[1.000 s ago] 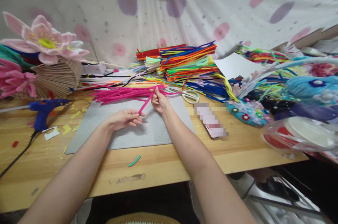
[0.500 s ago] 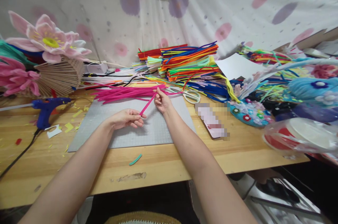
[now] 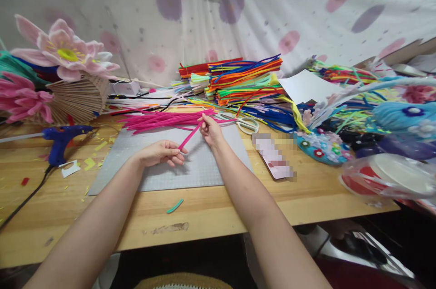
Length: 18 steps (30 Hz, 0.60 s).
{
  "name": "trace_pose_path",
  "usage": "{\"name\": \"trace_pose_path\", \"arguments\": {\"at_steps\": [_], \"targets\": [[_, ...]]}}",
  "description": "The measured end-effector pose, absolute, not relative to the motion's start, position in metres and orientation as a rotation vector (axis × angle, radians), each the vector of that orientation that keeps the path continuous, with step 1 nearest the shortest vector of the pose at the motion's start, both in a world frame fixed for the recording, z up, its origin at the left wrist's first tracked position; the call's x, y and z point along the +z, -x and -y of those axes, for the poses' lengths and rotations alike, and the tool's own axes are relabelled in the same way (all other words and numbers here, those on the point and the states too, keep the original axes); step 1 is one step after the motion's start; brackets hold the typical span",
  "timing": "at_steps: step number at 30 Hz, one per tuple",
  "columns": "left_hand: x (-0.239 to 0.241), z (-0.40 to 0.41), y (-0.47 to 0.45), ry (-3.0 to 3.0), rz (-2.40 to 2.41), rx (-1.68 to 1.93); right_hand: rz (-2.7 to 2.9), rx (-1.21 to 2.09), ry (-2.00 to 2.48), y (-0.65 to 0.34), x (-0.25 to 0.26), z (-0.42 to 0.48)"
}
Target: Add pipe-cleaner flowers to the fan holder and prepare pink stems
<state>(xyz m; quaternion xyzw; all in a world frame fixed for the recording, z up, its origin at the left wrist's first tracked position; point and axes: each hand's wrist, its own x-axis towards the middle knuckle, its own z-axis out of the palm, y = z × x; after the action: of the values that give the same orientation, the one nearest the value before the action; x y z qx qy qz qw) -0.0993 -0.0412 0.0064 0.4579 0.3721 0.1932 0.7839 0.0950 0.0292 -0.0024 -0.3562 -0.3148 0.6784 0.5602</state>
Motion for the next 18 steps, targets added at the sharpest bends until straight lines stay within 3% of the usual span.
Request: {"name": "trace_pose_path", "arguments": {"at_steps": [12, 15, 18], "targets": [[0.003, 0.040, 0.078, -0.826, -0.978, 0.933, 1.318, 1.650, 0.909, -0.065, -0.006, -0.006], [0.005, 0.041, 0.081, -0.818, -1.072, 1.027, 1.453, 1.404, 1.105, -0.088, 0.009, -0.013], [0.008, 0.043, 0.085, -0.810, -1.110, 1.079, 1.739, 0.823, 1.504, -0.136, 0.031, -0.026]]}}
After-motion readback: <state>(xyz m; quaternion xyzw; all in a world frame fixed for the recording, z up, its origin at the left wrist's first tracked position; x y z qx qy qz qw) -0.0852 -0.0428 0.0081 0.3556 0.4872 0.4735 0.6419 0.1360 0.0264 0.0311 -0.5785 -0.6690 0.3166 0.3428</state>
